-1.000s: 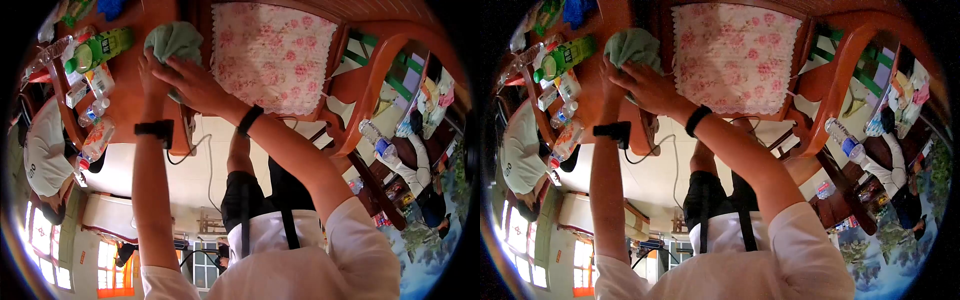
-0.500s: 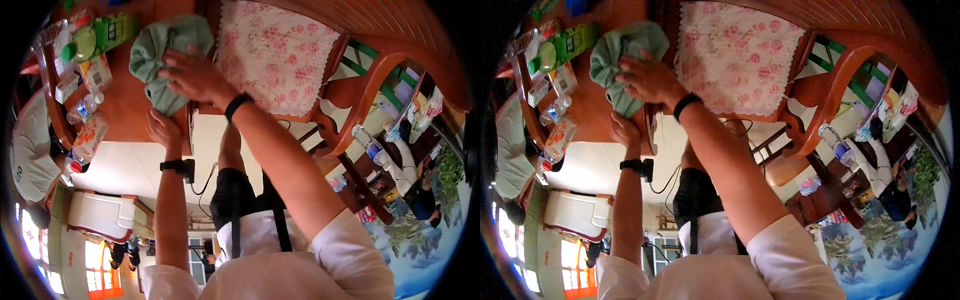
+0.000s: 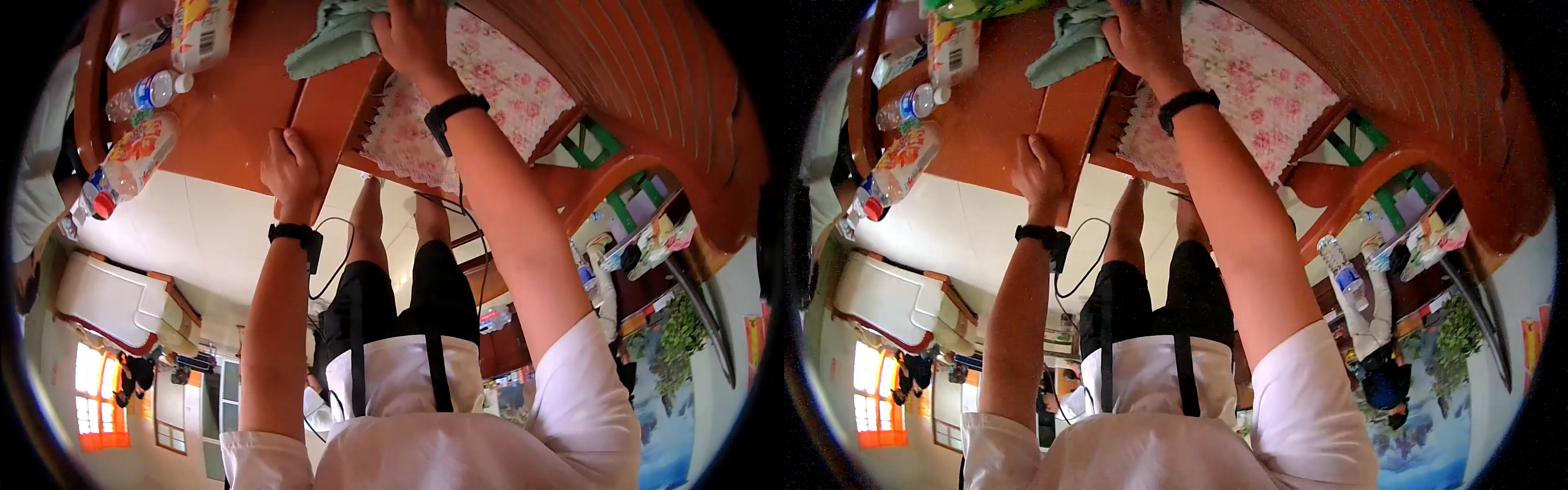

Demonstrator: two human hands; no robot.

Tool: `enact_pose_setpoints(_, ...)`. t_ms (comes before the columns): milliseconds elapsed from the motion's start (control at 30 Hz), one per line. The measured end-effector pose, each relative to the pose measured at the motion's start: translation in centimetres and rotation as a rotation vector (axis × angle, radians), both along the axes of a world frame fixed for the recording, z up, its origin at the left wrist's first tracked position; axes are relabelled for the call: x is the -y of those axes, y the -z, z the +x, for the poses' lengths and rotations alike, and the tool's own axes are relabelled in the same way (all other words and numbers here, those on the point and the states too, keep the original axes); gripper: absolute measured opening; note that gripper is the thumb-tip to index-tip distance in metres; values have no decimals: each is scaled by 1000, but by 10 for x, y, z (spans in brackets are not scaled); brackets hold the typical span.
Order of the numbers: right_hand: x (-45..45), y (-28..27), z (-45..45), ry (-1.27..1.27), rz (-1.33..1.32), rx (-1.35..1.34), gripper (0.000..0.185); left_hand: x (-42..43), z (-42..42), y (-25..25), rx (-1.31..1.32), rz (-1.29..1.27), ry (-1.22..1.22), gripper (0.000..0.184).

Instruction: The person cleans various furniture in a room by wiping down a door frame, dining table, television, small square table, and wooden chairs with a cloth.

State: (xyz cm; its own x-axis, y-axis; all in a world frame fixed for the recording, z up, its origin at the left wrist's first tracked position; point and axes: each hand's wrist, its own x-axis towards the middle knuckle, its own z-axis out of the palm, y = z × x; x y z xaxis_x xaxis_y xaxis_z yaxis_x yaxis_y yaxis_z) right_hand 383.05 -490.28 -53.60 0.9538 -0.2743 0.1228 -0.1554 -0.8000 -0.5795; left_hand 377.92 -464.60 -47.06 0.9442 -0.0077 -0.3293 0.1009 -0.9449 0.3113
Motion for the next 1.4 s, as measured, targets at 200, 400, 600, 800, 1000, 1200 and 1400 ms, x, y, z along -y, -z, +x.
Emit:
enact_pose_setpoints(200, -75, -24, -47, 46, -5, 95, 28, 0, 3, -3, 45, -17, 39, 32)
enact_pose_setpoints(400, -110, -53, -77, -77, 78, -37, 27, -6, -4, 9, -34, 64, 22, 39)
enact_pose_setpoints(600, -46, -41, -20, 17, -102, 1, 34, 0, 1, -5, -4, -19, 25, 34)
enact_pose_setpoints(800, -34, -59, -6, -151, 11, -222, 32, -3, -1, -1, -52, 31, 45, 34)
enact_pose_setpoints(1000, -79, -84, -28, -233, 55, -383, 24, -11, 7, 4, -176, -77, 67, 39)
enact_pose_setpoints(1200, -140, -88, -55, -351, 21, -496, 35, -55, -3, 50, 57, -405, 248, 51)
enact_pose_setpoints(1400, -163, -109, -73, -500, 4, -599, 27, -80, -54, -29, 118, -236, 558, 92)
